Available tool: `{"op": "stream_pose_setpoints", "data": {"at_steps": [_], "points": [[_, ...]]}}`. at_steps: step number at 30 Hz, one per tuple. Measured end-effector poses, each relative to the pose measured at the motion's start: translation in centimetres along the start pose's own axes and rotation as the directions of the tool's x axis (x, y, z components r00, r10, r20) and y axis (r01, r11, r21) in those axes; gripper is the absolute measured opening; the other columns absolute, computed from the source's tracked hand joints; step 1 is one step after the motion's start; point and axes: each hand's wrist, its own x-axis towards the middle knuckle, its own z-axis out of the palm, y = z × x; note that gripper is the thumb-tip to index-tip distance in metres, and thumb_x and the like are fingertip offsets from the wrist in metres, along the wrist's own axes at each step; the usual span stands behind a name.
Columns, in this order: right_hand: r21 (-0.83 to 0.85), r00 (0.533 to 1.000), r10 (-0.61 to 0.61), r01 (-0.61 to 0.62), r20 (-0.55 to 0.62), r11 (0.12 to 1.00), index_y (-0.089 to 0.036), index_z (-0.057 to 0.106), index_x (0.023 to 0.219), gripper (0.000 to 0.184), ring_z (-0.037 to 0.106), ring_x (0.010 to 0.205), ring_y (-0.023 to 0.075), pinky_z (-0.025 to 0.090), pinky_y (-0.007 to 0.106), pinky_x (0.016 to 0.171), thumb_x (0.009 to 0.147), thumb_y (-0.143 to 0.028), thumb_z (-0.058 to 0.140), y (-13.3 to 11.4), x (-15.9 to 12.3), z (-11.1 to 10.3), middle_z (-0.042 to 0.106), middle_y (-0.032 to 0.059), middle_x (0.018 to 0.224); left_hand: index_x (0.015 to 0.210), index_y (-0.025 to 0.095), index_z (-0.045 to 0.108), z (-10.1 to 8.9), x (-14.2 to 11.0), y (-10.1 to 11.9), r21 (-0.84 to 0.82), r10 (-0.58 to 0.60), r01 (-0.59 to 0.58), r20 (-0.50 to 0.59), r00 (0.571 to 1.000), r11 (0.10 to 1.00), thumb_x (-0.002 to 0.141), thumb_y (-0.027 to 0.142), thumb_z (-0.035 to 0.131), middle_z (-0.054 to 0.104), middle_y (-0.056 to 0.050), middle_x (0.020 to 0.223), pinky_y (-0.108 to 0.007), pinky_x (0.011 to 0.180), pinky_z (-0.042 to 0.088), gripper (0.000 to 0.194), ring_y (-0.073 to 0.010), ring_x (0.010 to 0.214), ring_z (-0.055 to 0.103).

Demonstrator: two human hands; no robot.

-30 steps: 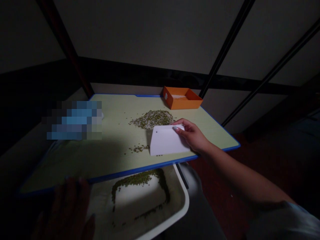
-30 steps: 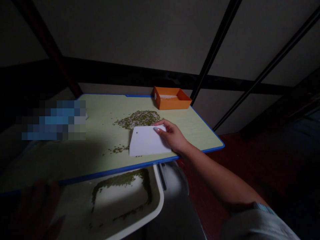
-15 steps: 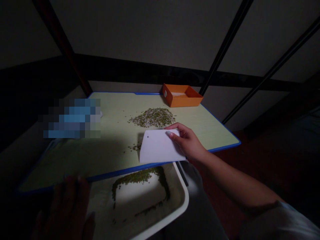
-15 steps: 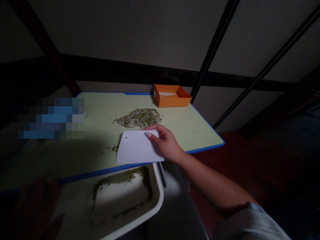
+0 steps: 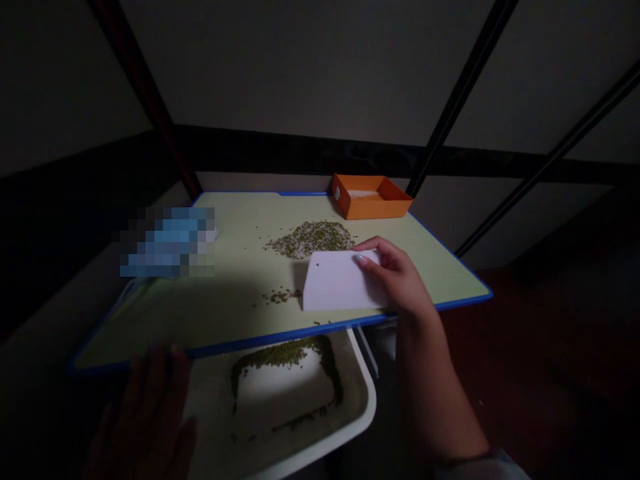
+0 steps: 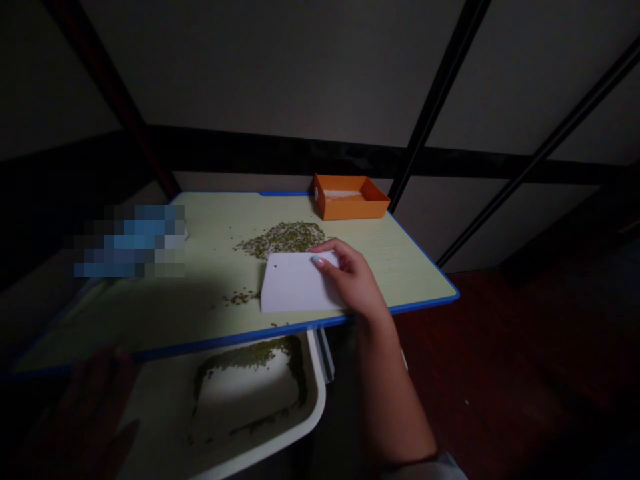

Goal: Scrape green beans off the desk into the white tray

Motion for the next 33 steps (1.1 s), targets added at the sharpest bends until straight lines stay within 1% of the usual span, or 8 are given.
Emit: {"op": "stream_pose_setpoints", "data": {"at_steps": [9,10,14,17,21,25,28,33], "points": [[0.025,1.000,-0.003,0.003,0.011,1.000,-0.024,0.067,0.090,0.012,0.056,0.079,0.0169,0.042,0.030,0.069,0.081,-0.032,0.068,1.6,-1.4,1.4,0.066,0.0003,0.086,0.152,0.029,-0.001,1.6,-0.1,-2.3,0.036,-0.010,0.009,0.038,0.999,0.999,0.088,0.034,0.033,0.013,-0.014,0.167,-0.063,0.116,0.030,0.072,-0.0328,0.153,0.009],[0.025,1.000,-0.003,0.003,0.016,1.000,-0.024,0.067,0.090,0.011,0.056,0.079,0.0169,0.042,0.030,0.070,0.081,-0.031,0.067,1.5,-1.5,1.6,0.066,0.0003,0.086,0.152,0.030,0.000,1.5,0.0,-2.6,0.022,0.022,-0.024,0.078,0.997,0.999,0.089,0.035,0.034,0.012,-0.013,0.167,-0.061,0.116,0.032,0.072,-0.0323,0.153,0.010],[0.032,0.997,-0.021,0.019,0.073,0.999,-0.025,0.067,0.090,0.009,0.059,0.082,0.0174,0.043,0.032,0.076,0.083,-0.028,0.065,0.8,-1.7,3.0,0.068,0.0002,0.087,0.152,0.026,0.009,0.5,0.5,-2.6,0.007,-0.055,0.054,0.174,0.983,0.998,0.090,0.035,0.034,0.010,-0.015,0.166,-0.062,0.116,0.031,0.068,-0.0339,0.152,0.008],[0.055,0.993,-0.075,0.071,0.089,0.996,-0.026,0.068,0.092,0.009,0.061,0.090,0.0190,0.044,0.034,0.083,0.083,-0.028,0.065,0.2,-2.0,3.8,0.071,0.0010,0.094,0.152,0.024,0.007,0.0,0.6,-1.8,-0.008,-0.080,0.083,0.169,0.982,0.997,0.089,0.032,0.036,0.012,-0.016,0.166,-0.060,0.117,0.032,0.070,-0.0336,0.152,0.007],[0.059,0.988,-0.089,0.097,-0.130,0.994,-0.026,0.066,0.099,0.016,0.062,0.093,0.0215,0.046,0.034,0.082,0.083,-0.031,0.066,-0.1,-1.9,3.0,0.071,0.0031,0.104,0.152,0.025,-0.001,0.5,0.4,-1.5,0.000,-0.018,0.018,0.055,0.998,1.000,0.089,0.029,0.036,0.006,-0.016,0.167,-0.060,0.119,0.028,0.074,-0.0332,0.153,0.004],[-0.105,0.933,-0.105,0.073,-0.344,0.992,-0.024,0.067,0.091,0.012,0.062,0.087,0.0237,0.047,0.035,0.079,0.082,-0.032,0.065,0.4,-1.8,1.0,0.071,0.0045,0.095,0.152,0.027,-0.001,0.9,0.2,-2.0,0.022,0.048,-0.048,0.012,0.999,0.999,0.089,0.029,0.035,0.007,-0.014,0.167,-0.059,0.120,0.028,0.072,-0.0321,0.153,0.005],[-0.166,0.926,-0.105,0.046,-0.363,0.985,-0.023,0.066,0.090,0.013,0.062,0.084,0.0241,0.046,0.035,0.075,0.082,-0.033,0.064,0.7,-1.7,0.4,0.072,0.0051,0.093,0.152,0.024,0.001,0.7,0.4,-2.1,0.031,0.067,-0.068,0.014,0.998,0.997,0.090,0.027,0.034,0.009,-0.015,0.167,-0.055,0.119,0.030,0.071,-0.0310,0.153,0.006],[-0.192,0.929,-0.125,0.059,-0.349,0.980,-0.022,0.066,0.091,0.015,0.063,0.083,0.0231,0.047,0.033,0.074,0.081,-0.033,0.061,1.1,-1.5,1.2,0.073,0.0052,0.094,0.152,0.025,0.001,1.0,0.5,-2.4,0.033,0.053,-0.053,0.021,0.998,0.998,0.088,0.029,0.033,0.009,-0.014,0.166,-0.056,0.117,0.035,0.071,-0.0318,0.152,0.008]]}}
